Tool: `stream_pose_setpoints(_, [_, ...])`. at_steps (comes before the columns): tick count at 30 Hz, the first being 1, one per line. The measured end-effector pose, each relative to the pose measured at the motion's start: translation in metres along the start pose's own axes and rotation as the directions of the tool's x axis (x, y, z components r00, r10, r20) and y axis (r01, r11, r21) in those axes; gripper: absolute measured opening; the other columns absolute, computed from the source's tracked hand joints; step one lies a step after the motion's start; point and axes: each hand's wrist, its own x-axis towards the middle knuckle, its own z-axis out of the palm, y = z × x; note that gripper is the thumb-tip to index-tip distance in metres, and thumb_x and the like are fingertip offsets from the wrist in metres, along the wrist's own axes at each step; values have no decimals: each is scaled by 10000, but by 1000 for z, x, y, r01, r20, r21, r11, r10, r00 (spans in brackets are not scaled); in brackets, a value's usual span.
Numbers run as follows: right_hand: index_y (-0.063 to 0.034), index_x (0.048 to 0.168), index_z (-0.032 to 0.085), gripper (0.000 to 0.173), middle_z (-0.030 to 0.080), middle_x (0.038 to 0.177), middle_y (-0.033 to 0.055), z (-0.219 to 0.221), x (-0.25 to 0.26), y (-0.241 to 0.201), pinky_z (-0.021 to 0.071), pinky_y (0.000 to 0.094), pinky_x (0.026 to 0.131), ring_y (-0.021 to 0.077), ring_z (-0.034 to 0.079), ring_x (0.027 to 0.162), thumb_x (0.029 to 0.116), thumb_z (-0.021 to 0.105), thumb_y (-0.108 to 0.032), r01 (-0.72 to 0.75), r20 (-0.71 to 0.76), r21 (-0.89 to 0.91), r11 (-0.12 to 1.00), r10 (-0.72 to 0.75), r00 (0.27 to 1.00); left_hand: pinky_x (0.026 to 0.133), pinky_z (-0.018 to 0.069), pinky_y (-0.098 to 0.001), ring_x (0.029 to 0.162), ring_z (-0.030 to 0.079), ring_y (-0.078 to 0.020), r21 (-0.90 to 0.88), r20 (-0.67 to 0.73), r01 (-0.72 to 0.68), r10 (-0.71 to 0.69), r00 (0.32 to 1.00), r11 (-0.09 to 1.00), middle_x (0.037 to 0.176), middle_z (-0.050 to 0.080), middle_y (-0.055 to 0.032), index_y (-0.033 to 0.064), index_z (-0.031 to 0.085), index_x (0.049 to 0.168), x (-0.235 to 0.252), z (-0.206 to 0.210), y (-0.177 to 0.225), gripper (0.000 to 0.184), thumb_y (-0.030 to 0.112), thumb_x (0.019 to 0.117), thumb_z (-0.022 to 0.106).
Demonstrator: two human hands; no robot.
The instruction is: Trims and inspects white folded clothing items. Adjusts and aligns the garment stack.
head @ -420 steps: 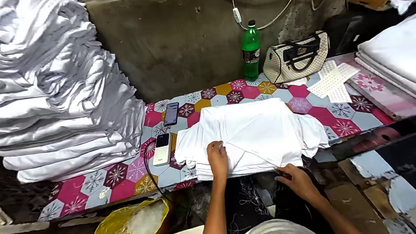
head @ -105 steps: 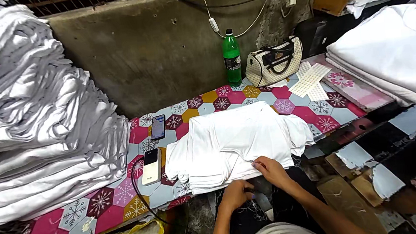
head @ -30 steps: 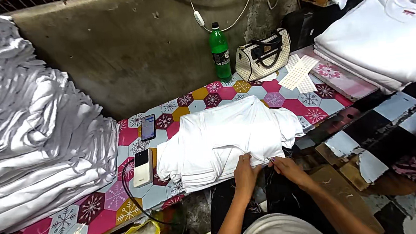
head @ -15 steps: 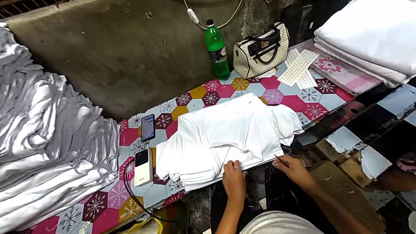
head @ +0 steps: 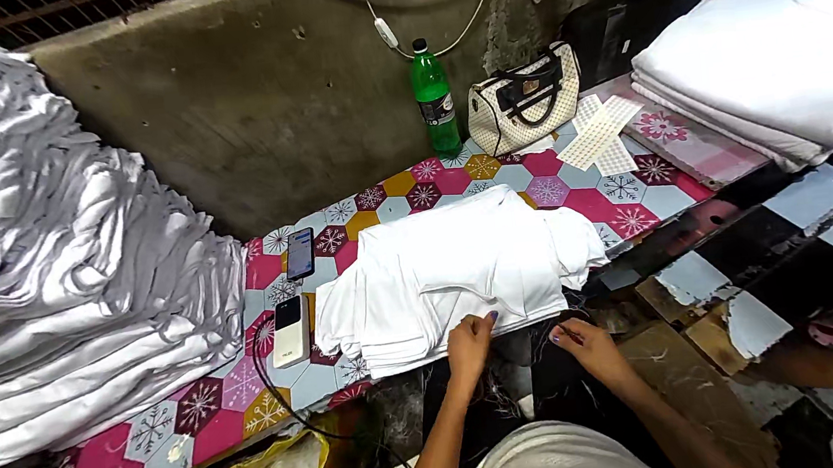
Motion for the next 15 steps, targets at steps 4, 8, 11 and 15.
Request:
stream_pose_setpoints(4, [30, 1011, 750, 153, 695, 1010, 176, 19, 4, -12, 567, 391, 835, 241, 674, 874, 947, 702, -99, 101, -38, -96, 990, -105, 994, 810, 594, -454, 815, 725, -267, -100, -214, -231, 206, 955, 968, 899, 723, -198, -108, 680, 1002, 35, -11, 47, 349, 163, 1062, 469])
stream_pose_setpoints(8, [-14, 1094, 763, 217, 695, 1111, 234, 25, 16, 3, 586, 577, 740, 394, 717, 851, 884, 754, -70, 217, -187, -350, 911, -295, 937, 1099, 469, -441, 1292, 598, -331, -195, -690, -494, 240, 683, 847, 1430, 548, -303, -154, 504, 1383, 51, -89, 69, 396, 21, 1039, 417])
stream_pose_setpoints(11, [-49, 1155, 743, 327, 664, 1183, 271, 20, 40, 24, 579, 593, 615, 431, 709, 737, 836, 747, 25, 232, -217, -548, 804, -404, 889, 1104, 467, -437, 1322, 570, -347, -183, -732, -473, 202, 651, 862, 1468, 508, -305, -138, 460, 1430, 51, -104, 50, 435, 41, 1034, 451])
stream_pose_setpoints(15, [-6, 1067, 751, 249, 696, 1138, 249, 12, 59, 43, 581, 584, 610, 422, 718, 737, 824, 741, 44, 236, -187, -639, 732, -446, 875, 1076, 487, -499, 1211, 646, -371, 78, -495, -211, 221, 840, 974, 1299, 650, -272, -103, 579, 1353, 59, -76, -3, 383, 92, 1027, 530])
